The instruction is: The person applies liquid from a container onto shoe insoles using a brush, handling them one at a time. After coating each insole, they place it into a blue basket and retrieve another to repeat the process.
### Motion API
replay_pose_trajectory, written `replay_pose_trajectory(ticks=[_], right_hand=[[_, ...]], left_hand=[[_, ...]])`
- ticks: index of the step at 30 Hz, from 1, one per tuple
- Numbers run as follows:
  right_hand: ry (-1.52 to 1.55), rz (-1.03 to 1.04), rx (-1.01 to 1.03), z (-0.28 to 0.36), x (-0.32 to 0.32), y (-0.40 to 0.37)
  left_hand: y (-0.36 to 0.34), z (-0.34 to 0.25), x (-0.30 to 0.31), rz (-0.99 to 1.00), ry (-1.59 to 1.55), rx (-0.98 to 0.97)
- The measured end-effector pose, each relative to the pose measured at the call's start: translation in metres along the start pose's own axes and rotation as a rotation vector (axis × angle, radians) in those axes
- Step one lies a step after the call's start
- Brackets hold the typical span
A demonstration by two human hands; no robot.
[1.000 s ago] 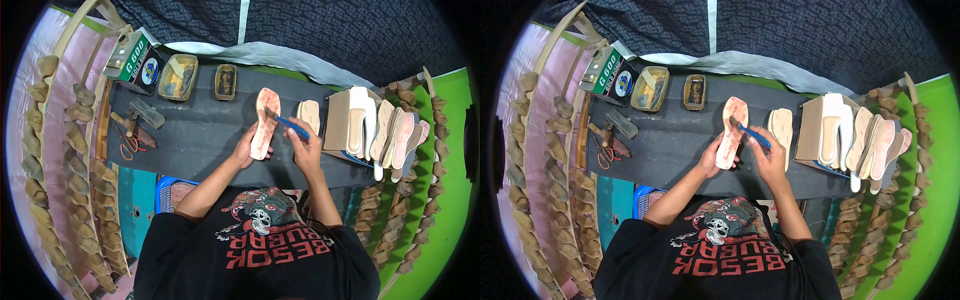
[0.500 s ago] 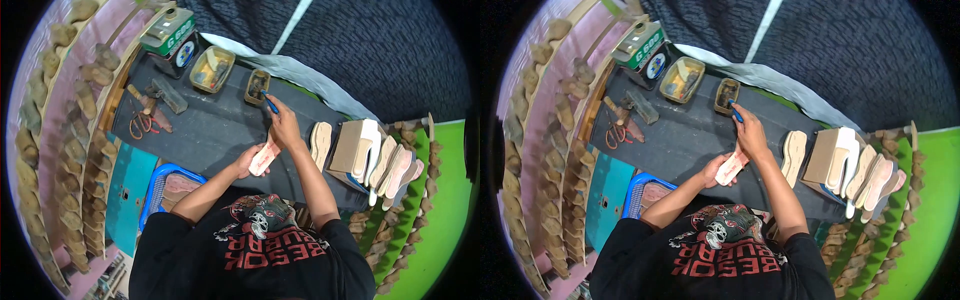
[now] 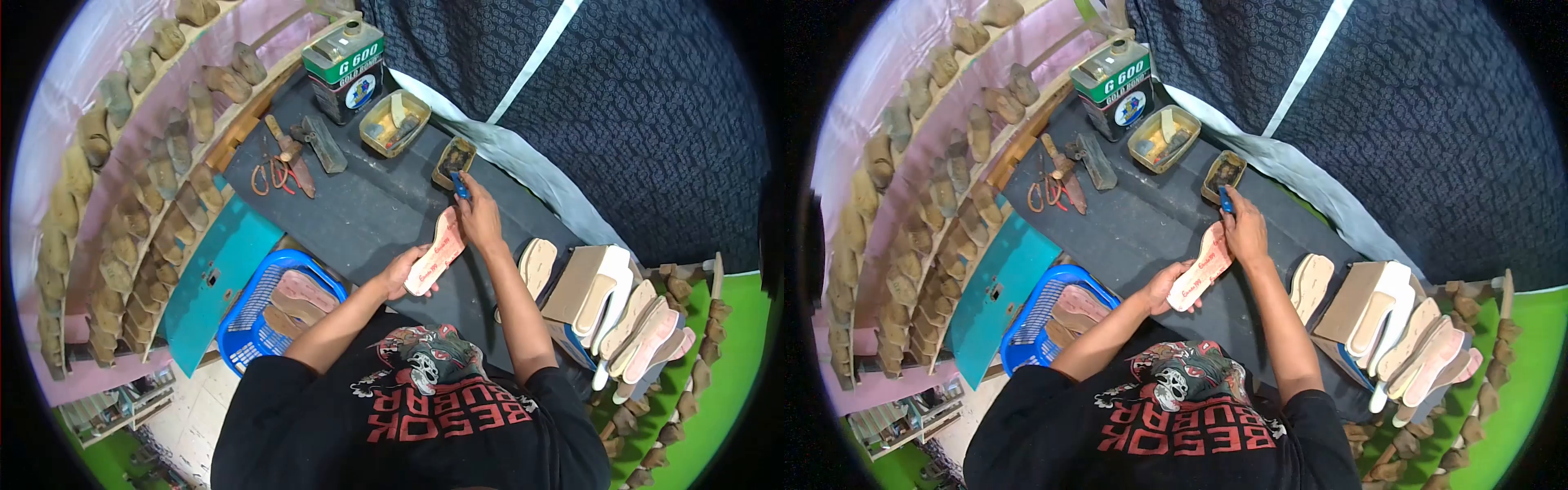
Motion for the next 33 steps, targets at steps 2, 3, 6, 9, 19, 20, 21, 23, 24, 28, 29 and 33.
replay_pose_trajectory(ticks=[2, 3, 6, 9, 19, 20, 21, 23, 24, 28, 29, 33], right_hand=[[0.054, -0.062, 0.043, -0.008, 0.004, -0.006], [0.077, -0.091, 0.056, -0.012, 0.008, -0.011], [0.211, -0.172, 0.053, -0.020, 0.014, -0.032], [0.284, -0.312, 0.055, -0.030, 0.008, -0.048], [1.013, 0.326, -0.415, -0.021, -0.045, -0.132], [1.029, 0.388, -0.382, -0.015, -0.048, -0.141], [1.045, 0.451, -0.351, -0.009, -0.051, -0.150], [1.033, 0.488, -0.327, 0.010, -0.048, -0.165], [1.020, 0.474, -0.320, 0.015, -0.054, -0.170], [0.976, 0.547, -0.352, 0.043, -0.059, -0.174], [0.964, 0.580, -0.328, 0.048, -0.068, -0.171], [0.884, 0.744, -0.224, 0.080, -0.099, -0.156]], left_hand=[[-0.007, 0.003, -0.006, -0.049, -0.006, -0.031], [-0.009, 0.003, -0.010, -0.073, -0.002, -0.033], [-0.013, 0.003, -0.023, -0.107, 0.045, -0.093], [-0.017, 0.012, -0.033, -0.145, 0.020, -0.167], [-0.040, 0.090, -0.059, -0.288, -0.049, -0.325], [-0.045, 0.096, -0.060, -0.273, -0.070, -0.342], [-0.048, 0.102, -0.059, -0.261, -0.105, -0.361], [-0.050, 0.112, -0.052, -0.229, -0.173, -0.399], [-0.052, 0.116, -0.045, -0.218, -0.185, -0.402], [-0.060, 0.125, -0.027, -0.415, -0.086, -0.470], [-0.068, 0.126, -0.022, -0.432, -0.049, -0.496], [-0.123, 0.113, -0.009, -0.448, 0.027, -0.545]])
Point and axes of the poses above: each hand's wrist, its own y-axis towards the middle knuckle, its own x-axis out of the back of the hand, z = x × y, the point moved 2 cm from there along y, towards the middle knuckle, and after that the axes turned 10 degrees about z, right-handed, at the moved point
